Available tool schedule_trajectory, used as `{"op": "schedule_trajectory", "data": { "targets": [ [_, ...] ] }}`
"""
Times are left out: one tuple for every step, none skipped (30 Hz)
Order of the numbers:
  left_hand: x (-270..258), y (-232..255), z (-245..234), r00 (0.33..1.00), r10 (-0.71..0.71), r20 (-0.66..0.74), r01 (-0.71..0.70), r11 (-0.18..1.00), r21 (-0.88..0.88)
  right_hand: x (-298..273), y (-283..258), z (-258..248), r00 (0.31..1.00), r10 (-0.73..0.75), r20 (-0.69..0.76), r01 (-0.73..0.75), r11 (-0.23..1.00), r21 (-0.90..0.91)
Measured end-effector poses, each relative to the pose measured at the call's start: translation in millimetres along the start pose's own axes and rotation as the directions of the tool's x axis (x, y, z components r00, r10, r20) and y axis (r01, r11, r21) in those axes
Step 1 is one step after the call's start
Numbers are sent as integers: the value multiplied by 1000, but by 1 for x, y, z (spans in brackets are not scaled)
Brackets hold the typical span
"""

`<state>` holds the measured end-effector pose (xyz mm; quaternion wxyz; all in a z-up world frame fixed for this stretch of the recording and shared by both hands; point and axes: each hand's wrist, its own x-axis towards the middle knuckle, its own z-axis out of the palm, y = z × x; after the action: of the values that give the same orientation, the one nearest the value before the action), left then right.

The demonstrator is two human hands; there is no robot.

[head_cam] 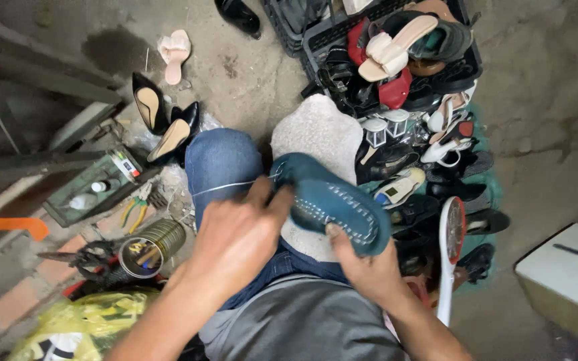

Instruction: Hand-sewing the sole of a blue sandal using a needle and white thread in a shoe repair setting.

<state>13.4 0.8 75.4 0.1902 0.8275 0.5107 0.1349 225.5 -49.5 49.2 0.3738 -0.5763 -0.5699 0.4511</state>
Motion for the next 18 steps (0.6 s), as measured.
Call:
{"op": "schedule_trajectory", "data": {
  "targets": [
    [-8,0,2,999,-43,10,43,999,6,-1,-2,2,999,-13,32,13,1000,-2],
    [-17,-2,3,999,-19,34,18,1000,23,0,-8,6,1000,-2,3,2,1000,20],
    [-25,-4,4,995,-98,-20,95,991,-95,2,-14,8,996,-71,50,74,995,-72],
    [-32,-8,4,982,-180,-57,165,964,-206,4,-19,12,987,-132,96,145,977,-155],
    [-42,-12,13,988,-152,-31,144,973,-180,2,-11,16,991,-122,60,129,983,-129],
    [-51,-18,19,955,-297,13,291,924,-249,-2,-4,23,956,-261,136,281,947,-157],
    [-60,-26,24,898,-435,66,433,848,-304,-4,3,29,897,-386,215,425,888,-177],
    [-64,-34,29,909,-409,82,415,867,-274,-4,2,35,907,-383,173,410,897,-167],
    [-68,-43,33,889,-456,45,448,846,-290,-3,1,42,896,-406,179,430,894,-128],
    [-74,-50,40,861,-508,5,483,816,-316,-3,1,47,881,-430,196,453,887,-92],
    [-73,-58,41,872,-490,15,472,831,-294,-1,-4,49,889,-427,165,444,892,-84],
    [-72,-65,44,895,-445,-33,411,851,-327,2,-9,48,880,-437,187,462,879,-116],
    [-71,-72,47,913,-400,-82,347,867,-357,6,-14,48,870,-446,209,479,865,-148],
    [-65,-77,47,918,-390,-70,344,872,-349,5,-11,48,877,-439,194,468,871,-145],
    [-60,-83,47,941,-330,-77,284,892,-353,4,-8,48,869,-445,217,481,862,-160],
    [-55,-88,47,960,-268,-84,221,906,-361,2,-5,47,861,-447,242,492,852,-178],
    [-47,-88,44,964,-258,-71,217,908,-358,2,-4,47,869,-439,229,481,859,-179],
    [-40,-87,43,966,-252,-59,214,905,-367,1,-2,45,861,-442,251,494,843,-212]
  ]
}}
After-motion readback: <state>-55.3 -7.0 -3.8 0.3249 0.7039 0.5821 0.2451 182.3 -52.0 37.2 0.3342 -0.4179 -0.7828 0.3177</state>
